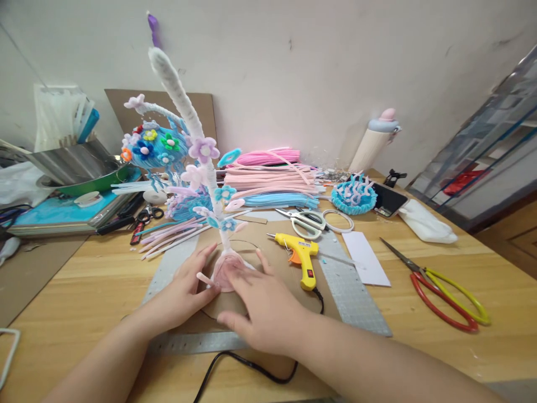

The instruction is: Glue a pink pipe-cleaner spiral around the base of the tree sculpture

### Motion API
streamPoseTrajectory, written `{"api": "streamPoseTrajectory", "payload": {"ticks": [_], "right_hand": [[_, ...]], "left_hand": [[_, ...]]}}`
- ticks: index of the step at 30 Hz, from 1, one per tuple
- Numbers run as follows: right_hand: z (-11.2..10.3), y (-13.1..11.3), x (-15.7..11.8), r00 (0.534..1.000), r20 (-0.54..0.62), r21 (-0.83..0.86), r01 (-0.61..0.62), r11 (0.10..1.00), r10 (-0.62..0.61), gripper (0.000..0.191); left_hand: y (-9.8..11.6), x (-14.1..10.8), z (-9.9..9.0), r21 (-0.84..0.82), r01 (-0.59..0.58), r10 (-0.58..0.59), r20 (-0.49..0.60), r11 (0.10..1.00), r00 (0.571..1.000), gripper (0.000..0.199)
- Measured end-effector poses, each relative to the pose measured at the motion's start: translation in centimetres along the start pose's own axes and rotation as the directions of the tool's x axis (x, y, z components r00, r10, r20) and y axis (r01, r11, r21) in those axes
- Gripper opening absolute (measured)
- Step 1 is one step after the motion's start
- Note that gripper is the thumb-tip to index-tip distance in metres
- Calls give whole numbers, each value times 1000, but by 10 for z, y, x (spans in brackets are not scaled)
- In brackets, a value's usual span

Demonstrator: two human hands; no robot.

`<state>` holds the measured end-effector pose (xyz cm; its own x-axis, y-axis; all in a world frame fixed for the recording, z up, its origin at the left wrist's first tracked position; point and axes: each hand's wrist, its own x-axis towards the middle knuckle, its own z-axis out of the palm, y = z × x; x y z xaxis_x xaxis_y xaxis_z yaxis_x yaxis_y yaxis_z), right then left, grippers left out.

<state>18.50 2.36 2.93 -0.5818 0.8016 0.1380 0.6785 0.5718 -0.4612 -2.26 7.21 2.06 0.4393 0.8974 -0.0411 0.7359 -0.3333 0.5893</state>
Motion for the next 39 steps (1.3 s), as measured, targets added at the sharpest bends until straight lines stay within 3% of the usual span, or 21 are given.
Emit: {"api": "streamPoseTrajectory", "payload": {"ticks": [2, 5, 11, 15, 26, 30, 34, 36, 39], "right_hand": [[-6, 2, 0, 993, -113, 98, -31, 995, 42, 47], [-10, 2, -1, 976, -217, 164, 16, 986, 20, 41], [-9, -5, -1, 993, -103, 97, 76, 992, -65, 32], [-3, -7, 0, 988, -114, 20, 107, 994, -104, 32], [1, -10, 9, 993, -60, 6, 99, 995, -99, 35], [-1, -5, 5, 985, -152, 49, 89, 995, -81, 36], [-7, 2, 1, 946, -324, -15, -14, 1000, 9, 39], [-8, 5, 1, 959, -281, -70, -52, 996, 30, 40], [-4, 9, 1, 997, -78, -102, -14, 995, 6, 54]], "left_hand": [[-2, -1, 0, 5, -9, 9, -2, 1000, 1000, 74], [-4, -1, 1, 9, -18, 18, -3, 1000, 1000, 72], [-5, -2, 1, 34, -30, 30, 5, 999, 1000, 70], [-5, -2, 2, 41, -29, 29, -5, 999, 1000, 71], [1, 2, 1, 20, -4, 4, 8, 1000, 1000, 73], [-2, 1, 2, 11, 6, -6, 6, 1000, 1000, 74], [-5, -1, 3, 29, -19, 19, -1, 999, 1000, 73], [-4, -1, 2, 39, -25, 25, 5, 999, 1000, 73], [-2, -1, 1, 36, -21, 21, 6, 999, 1000, 72]]}}
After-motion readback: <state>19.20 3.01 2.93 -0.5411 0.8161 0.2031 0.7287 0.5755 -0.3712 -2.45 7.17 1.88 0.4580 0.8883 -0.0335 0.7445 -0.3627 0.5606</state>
